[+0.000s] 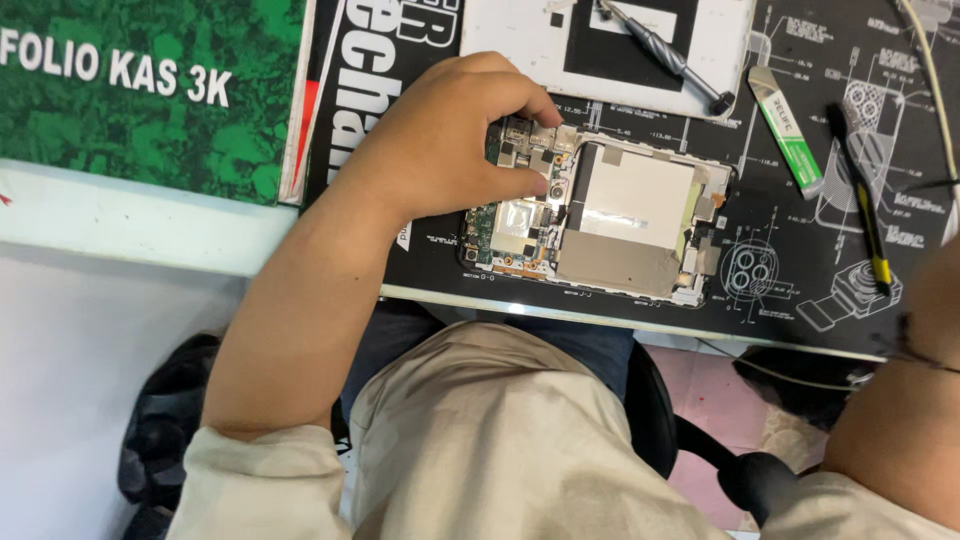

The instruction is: The person uses tweezers to remove small components and adhesive tape from a disassembled smartphone motherboard. They carefully lift and place parts on the workbench while handling the board with both hands.

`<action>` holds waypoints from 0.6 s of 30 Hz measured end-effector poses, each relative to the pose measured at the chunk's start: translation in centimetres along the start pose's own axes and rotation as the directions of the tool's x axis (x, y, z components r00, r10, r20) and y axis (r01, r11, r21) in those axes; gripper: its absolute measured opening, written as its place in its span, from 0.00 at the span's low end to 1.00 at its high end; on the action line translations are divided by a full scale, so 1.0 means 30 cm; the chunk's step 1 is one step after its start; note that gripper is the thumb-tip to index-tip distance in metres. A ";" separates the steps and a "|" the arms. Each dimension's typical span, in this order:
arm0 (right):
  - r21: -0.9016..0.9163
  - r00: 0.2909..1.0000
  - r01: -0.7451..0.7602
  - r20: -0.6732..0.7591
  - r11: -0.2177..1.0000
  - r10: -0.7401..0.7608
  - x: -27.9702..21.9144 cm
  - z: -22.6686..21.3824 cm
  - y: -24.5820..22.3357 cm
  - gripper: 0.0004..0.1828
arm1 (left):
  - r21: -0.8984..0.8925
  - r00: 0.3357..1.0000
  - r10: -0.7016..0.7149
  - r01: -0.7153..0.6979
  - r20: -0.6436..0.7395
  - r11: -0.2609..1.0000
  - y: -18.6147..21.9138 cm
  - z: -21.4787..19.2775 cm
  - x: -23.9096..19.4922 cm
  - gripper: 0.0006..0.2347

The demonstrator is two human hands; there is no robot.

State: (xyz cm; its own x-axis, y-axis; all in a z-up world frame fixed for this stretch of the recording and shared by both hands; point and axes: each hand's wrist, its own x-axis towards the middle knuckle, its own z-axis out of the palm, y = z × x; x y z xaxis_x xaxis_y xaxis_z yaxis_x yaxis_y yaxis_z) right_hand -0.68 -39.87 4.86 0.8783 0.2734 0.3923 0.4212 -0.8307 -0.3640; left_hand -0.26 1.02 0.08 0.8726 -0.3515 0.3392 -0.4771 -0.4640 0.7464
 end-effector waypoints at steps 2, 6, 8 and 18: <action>0.085 0.979 0.199 0.033 0.976 -0.202 0.046 0.056 -0.114 0.05 | -0.011 1.000 -0.025 0.025 0.016 1.000 0.010 -0.009 -0.002 0.18; 0.170 0.865 0.435 0.195 0.884 -0.463 0.147 0.142 -0.309 0.06 | 0.010 0.998 -0.048 0.047 0.037 0.999 0.036 -0.023 0.009 0.19; 0.148 0.842 0.439 0.276 0.886 -0.463 0.182 0.161 -0.379 0.06 | 0.012 0.995 -0.084 0.084 0.049 0.996 0.042 -0.023 0.015 0.19; 0.210 0.785 0.417 0.407 0.884 -0.467 0.241 0.232 -0.425 0.15 | 0.005 0.998 -0.054 0.054 0.032 0.999 0.018 -0.017 -0.003 0.19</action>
State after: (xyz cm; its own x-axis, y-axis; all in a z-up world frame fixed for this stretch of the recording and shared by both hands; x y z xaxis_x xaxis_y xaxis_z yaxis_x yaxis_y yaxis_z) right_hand 1.87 -23.93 6.45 0.5848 0.8000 0.1342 0.7865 -0.5186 -0.3354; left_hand -0.56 1.20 0.74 0.8933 -0.3517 0.2800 -0.4299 -0.4864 0.7607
